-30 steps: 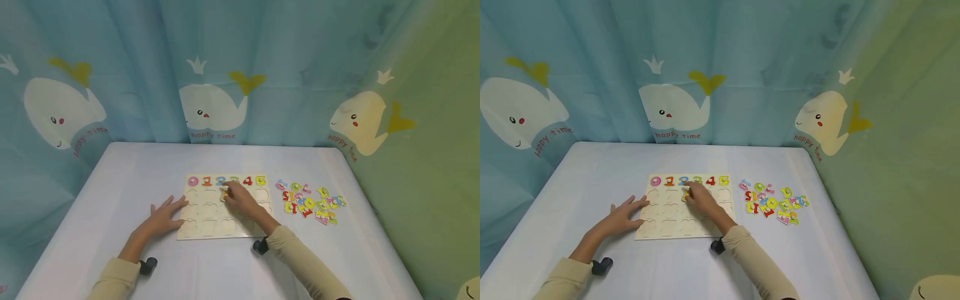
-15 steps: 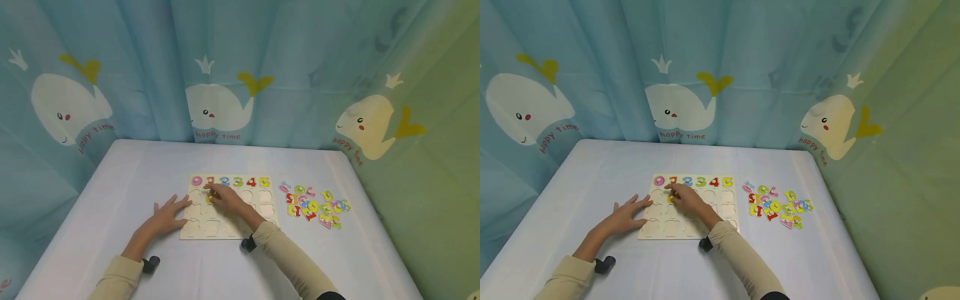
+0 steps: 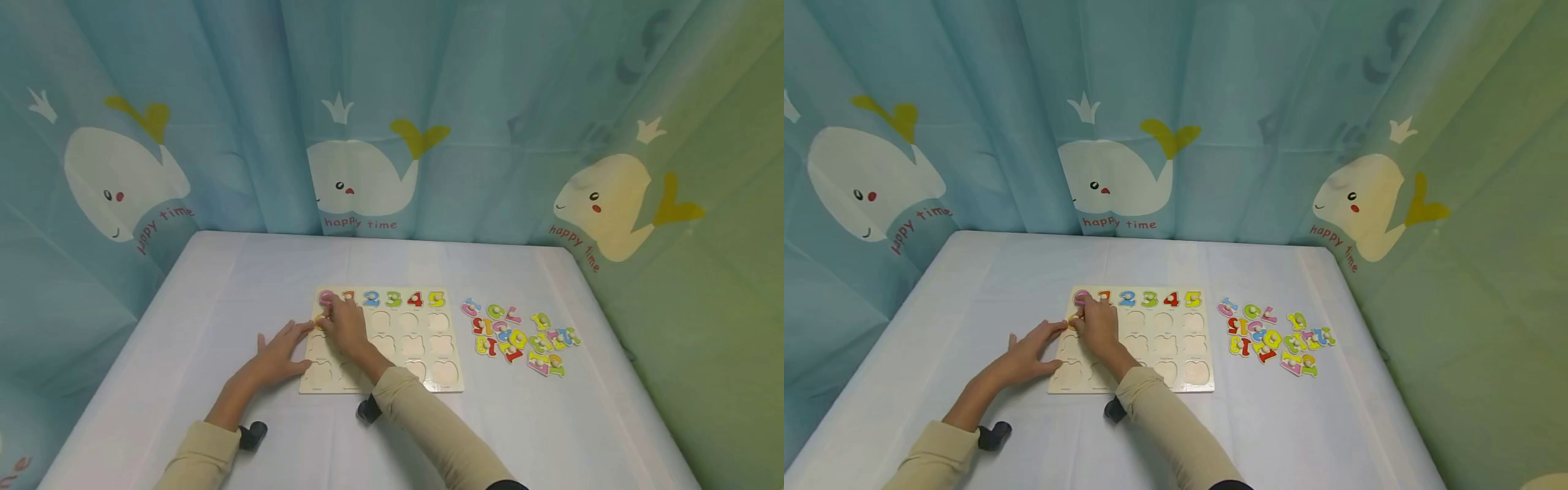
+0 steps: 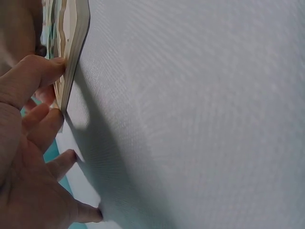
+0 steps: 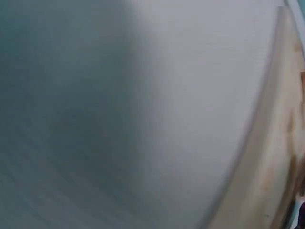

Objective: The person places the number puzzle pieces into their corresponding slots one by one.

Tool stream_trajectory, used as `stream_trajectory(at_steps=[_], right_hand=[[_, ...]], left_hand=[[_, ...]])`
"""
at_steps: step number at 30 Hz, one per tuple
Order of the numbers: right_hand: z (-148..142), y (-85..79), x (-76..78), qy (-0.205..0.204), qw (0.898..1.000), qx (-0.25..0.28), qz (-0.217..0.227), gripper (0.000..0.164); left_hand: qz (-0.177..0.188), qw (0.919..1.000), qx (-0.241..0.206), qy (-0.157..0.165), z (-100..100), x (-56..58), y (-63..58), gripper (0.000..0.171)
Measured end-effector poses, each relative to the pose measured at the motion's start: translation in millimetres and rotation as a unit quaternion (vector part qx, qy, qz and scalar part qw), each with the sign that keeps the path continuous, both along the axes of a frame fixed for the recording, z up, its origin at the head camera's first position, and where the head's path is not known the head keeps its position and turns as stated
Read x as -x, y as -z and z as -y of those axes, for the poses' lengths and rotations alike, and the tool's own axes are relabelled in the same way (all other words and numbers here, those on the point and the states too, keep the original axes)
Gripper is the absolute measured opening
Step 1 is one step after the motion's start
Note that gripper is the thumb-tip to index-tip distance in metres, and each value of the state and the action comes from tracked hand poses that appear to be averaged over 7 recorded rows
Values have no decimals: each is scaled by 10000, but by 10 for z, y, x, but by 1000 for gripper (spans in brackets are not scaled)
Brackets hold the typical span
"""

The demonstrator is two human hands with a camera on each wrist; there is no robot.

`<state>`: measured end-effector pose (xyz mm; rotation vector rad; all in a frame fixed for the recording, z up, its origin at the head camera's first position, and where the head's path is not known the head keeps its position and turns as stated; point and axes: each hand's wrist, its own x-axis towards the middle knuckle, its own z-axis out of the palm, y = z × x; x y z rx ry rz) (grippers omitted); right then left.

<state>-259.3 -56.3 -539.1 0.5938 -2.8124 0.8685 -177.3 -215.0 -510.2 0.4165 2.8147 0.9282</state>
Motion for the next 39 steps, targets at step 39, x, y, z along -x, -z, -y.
stream_trajectory(at_steps=[39], right_hand=[[-3618,-133,173,1252,9909,275,416,31]], left_hand=[[212,9997,134,-76,-54,8,20,60]])
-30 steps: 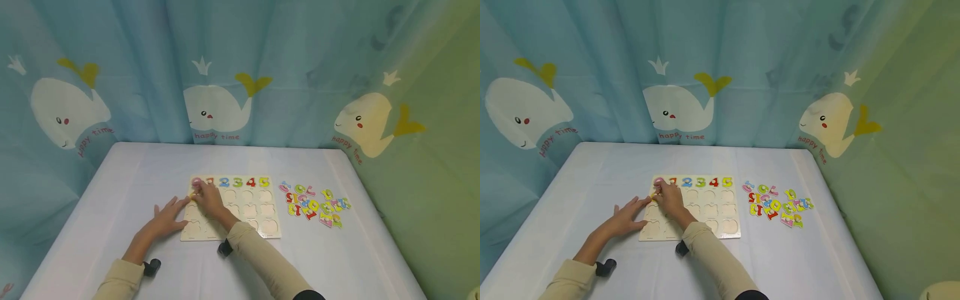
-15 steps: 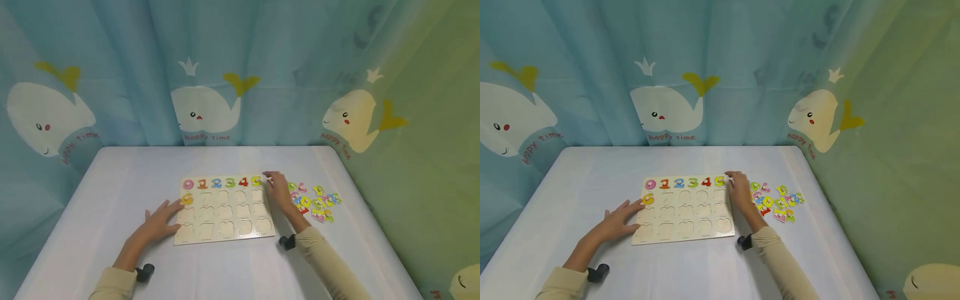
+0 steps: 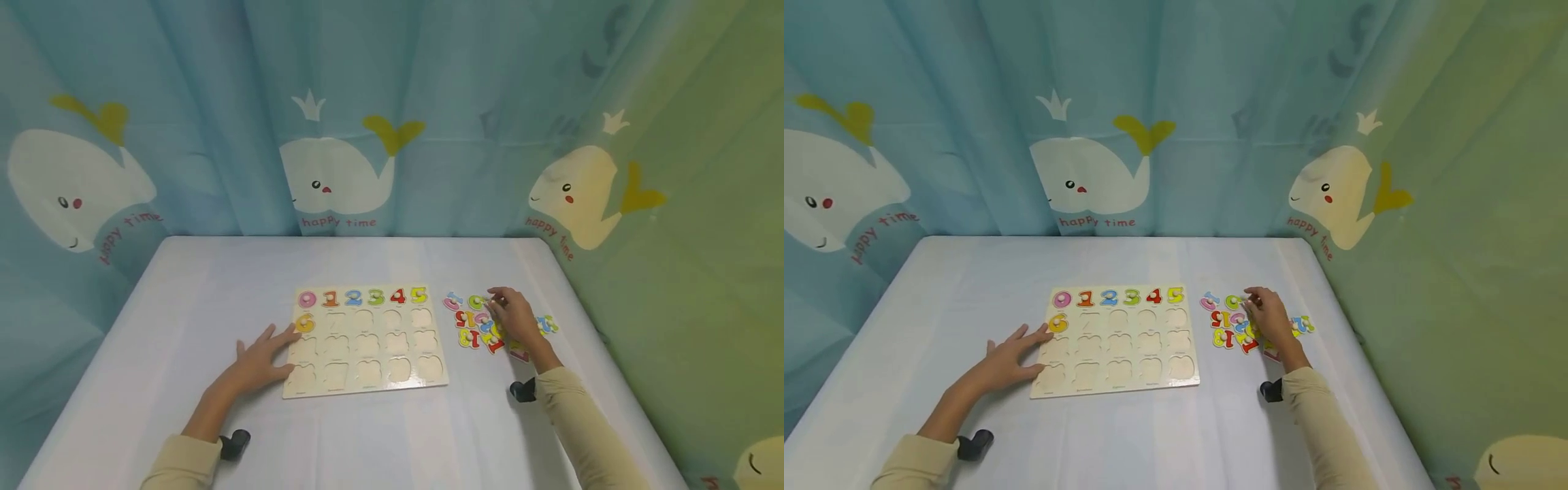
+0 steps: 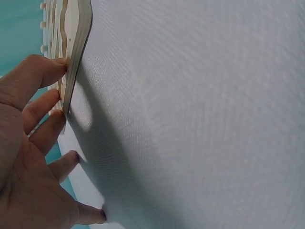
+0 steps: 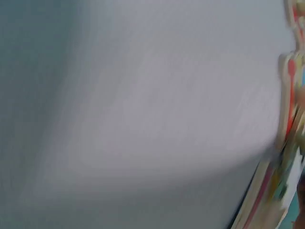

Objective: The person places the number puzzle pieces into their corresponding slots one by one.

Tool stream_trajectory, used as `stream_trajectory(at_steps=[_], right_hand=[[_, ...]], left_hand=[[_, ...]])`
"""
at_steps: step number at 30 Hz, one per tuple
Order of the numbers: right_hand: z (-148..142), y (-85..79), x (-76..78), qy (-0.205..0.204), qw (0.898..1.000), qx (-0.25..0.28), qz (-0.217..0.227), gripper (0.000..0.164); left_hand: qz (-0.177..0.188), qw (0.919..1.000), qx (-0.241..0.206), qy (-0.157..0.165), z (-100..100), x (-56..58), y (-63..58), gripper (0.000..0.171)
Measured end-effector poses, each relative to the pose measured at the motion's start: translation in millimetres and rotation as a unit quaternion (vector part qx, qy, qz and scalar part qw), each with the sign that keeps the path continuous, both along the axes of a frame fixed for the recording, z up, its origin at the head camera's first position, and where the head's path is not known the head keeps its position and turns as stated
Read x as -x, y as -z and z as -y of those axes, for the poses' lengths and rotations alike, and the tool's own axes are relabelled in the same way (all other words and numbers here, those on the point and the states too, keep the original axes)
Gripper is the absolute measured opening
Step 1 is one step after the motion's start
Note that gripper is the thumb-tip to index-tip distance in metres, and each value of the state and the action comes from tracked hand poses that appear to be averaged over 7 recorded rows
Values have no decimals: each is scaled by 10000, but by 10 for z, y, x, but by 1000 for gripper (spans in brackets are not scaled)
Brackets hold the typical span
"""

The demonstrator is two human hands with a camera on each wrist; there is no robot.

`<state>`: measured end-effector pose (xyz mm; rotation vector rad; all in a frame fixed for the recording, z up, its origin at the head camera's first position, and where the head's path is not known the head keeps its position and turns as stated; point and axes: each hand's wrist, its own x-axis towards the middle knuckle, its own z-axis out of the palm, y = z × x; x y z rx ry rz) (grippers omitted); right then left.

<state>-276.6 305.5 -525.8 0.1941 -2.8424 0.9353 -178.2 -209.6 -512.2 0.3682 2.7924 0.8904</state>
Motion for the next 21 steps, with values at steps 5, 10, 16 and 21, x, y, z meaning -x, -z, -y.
stream_trajectory(at_steps=[5,10,16,21], right_hand=[[500,-97,14,182,9953,945,-120,40],[1382,-86,19,-142,9939,1051,-301,41],[2404,63,-74,-470,9957,769,-201,40],[2928,104,-137,-331,9984,295,-357,33]], left_hand=[[51,10000,32,-35,-8,14,6,60],[-2,10000,51,16,-5,26,16,59],[4,10000,44,23,-12,43,41,59],[-19,9999,102,-58,12,22,19,58]])
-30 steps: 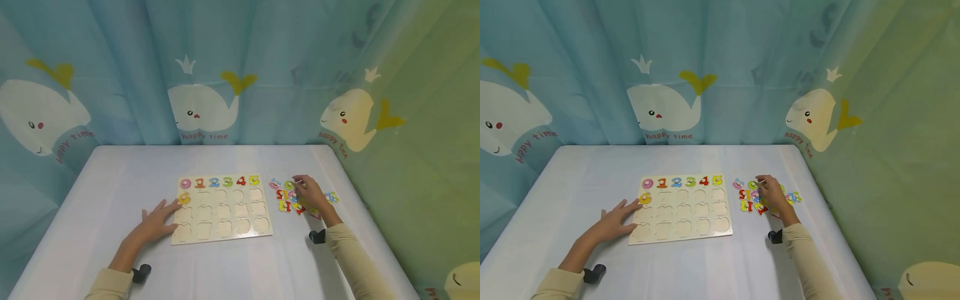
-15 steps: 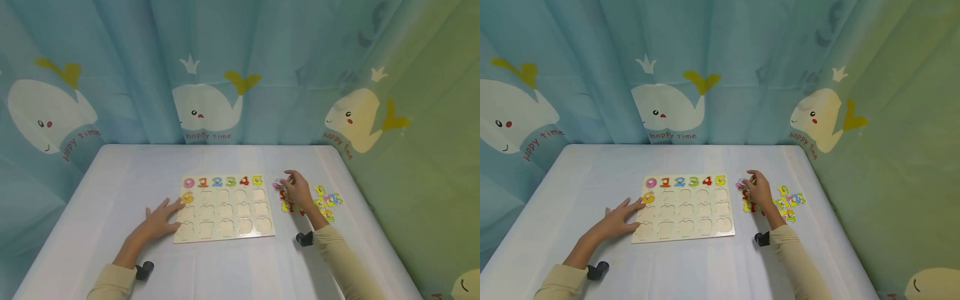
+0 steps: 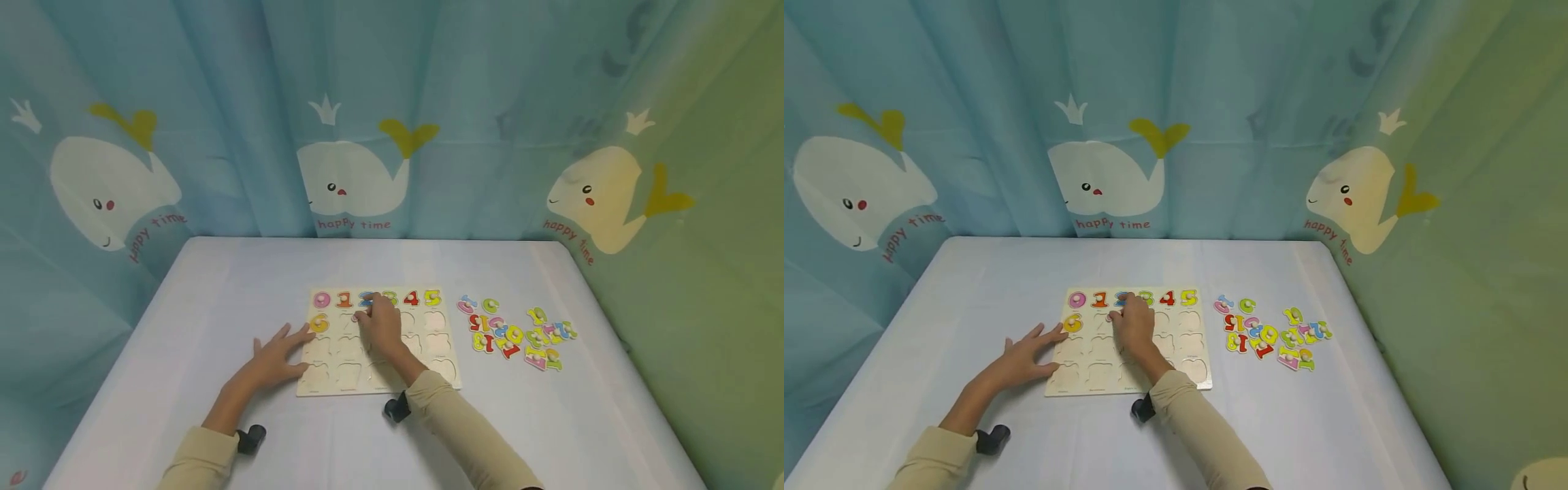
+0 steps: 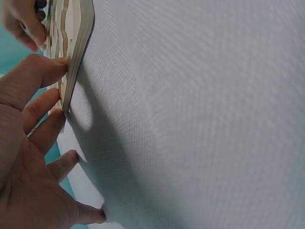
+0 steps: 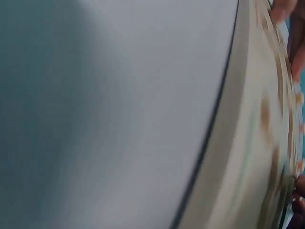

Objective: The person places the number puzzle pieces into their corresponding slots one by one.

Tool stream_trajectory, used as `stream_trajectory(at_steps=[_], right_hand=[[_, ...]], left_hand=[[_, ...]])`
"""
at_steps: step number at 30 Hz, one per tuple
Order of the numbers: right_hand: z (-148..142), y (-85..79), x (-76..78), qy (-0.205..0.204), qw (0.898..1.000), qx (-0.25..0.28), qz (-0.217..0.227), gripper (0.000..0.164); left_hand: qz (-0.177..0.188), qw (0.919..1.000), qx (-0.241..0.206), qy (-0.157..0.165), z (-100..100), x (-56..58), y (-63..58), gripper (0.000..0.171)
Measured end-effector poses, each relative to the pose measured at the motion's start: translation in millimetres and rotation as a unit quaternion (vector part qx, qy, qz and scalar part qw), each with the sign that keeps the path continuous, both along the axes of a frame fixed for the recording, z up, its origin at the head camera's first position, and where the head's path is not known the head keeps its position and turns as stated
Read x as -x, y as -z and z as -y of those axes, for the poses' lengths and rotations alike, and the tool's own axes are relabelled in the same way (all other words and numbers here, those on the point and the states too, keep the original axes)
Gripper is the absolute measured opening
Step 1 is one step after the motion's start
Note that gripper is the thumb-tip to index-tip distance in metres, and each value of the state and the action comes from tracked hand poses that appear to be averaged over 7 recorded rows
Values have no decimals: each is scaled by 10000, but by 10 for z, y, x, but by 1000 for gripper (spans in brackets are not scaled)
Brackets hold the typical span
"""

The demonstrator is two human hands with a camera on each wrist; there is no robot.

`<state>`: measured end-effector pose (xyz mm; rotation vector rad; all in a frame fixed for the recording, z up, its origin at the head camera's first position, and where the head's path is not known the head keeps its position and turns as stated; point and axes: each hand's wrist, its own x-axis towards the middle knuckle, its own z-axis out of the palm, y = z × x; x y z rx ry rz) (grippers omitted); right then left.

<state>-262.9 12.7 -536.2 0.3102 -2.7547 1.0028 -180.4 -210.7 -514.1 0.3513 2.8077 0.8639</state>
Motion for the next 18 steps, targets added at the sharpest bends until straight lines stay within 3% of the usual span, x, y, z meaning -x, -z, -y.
stream_trajectory(at_steps=[8,12,15,18], right_hand=[[305,-26,-86,558,9967,-579,-106,27],[283,9,-98,501,9968,-610,106,34],[151,20,-75,256,9994,-43,232,46],[-119,-28,-30,7,9979,641,-2,48]], left_hand=[[-19,10000,-30,0,-26,-16,-53,57],[6,10000,-15,22,-39,-5,-46,58],[-6,10000,12,32,-52,3,-33,59],[-56,10000,-1,5,-46,7,-27,60]])
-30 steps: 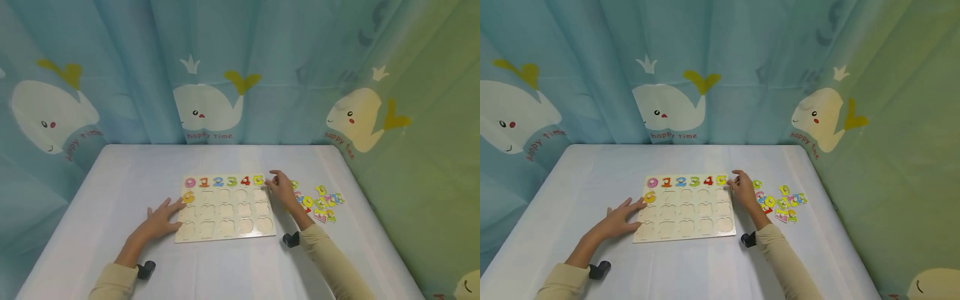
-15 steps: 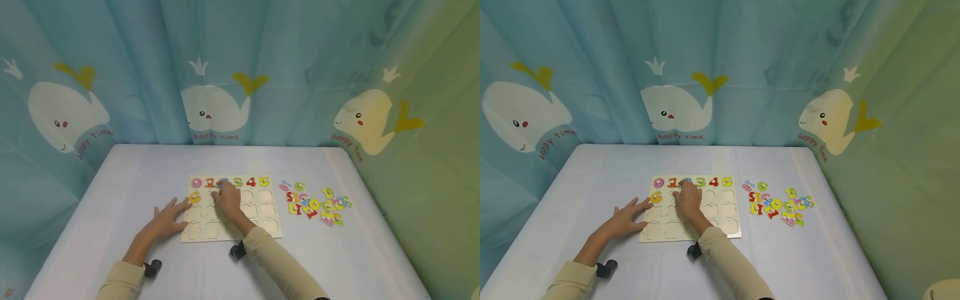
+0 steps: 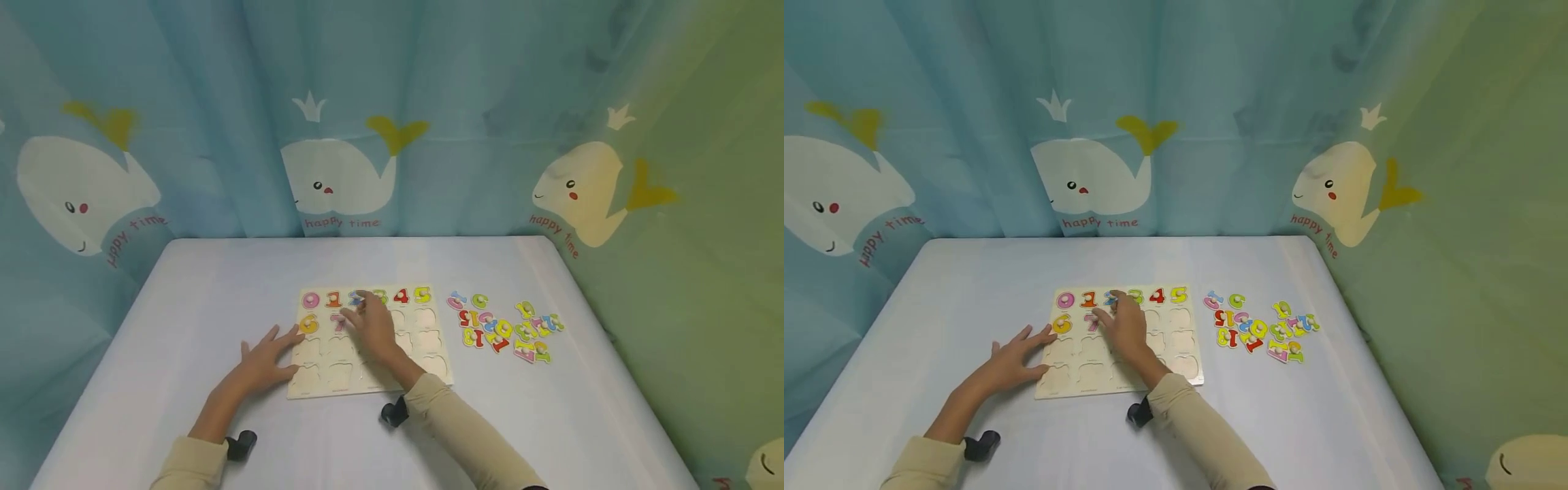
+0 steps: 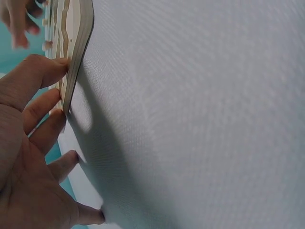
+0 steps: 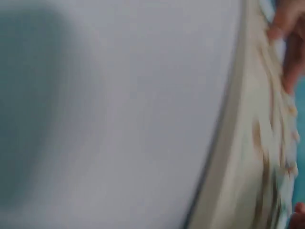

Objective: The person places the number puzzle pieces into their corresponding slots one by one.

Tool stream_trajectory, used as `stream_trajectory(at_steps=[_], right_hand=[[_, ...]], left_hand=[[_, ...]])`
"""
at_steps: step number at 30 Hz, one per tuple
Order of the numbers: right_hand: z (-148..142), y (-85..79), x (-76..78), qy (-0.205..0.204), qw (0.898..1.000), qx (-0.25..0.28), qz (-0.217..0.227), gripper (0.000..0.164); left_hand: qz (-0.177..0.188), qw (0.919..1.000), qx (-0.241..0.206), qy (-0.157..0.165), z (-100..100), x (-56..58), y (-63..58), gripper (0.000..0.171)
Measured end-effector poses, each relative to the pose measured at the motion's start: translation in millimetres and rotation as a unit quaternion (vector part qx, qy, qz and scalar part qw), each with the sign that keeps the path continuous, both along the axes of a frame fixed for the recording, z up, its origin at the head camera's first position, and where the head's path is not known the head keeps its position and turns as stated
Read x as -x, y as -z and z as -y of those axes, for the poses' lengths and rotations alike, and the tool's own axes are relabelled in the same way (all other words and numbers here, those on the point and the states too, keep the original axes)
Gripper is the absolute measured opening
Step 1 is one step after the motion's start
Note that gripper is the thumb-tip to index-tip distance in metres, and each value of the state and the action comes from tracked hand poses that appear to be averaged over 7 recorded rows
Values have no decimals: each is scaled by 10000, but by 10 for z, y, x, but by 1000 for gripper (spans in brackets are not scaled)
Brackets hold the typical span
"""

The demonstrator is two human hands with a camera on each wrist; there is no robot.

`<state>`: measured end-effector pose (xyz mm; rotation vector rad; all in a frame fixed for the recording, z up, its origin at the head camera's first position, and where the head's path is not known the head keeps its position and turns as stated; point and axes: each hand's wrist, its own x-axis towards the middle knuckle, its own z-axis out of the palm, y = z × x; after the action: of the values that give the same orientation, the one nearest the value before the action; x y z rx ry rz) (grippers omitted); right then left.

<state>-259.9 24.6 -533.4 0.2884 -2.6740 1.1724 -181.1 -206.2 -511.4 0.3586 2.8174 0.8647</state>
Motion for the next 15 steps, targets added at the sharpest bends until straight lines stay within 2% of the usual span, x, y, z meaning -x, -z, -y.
stream_trajectory(at_steps=[1,3,6,8,11,13,15], right_hand=[[-122,-29,25,-45,9996,214,-181,45],[-453,-74,86,11,9977,221,-634,37],[-1070,-96,200,505,9936,-50,-1012,32],[-1455,-100,228,1098,9897,-366,-848,33],[-1875,-95,218,1895,9807,-459,-135,37],[-2037,-80,196,2181,9748,-408,242,38],[-2105,-77,175,2273,9729,-272,332,37]], left_hand=[[-15,10000,5,-21,8,-8,-1,60],[-49,10000,0,-40,25,-13,-2,60],[-47,10000,12,0,31,-10,-9,60],[2,10000,15,11,34,-15,-14,60],[39,10000,-12,13,39,-23,-12,60],[38,10000,-72,24,38,-23,0,60],[12,9999,-127,49,31,-15,21,60]])
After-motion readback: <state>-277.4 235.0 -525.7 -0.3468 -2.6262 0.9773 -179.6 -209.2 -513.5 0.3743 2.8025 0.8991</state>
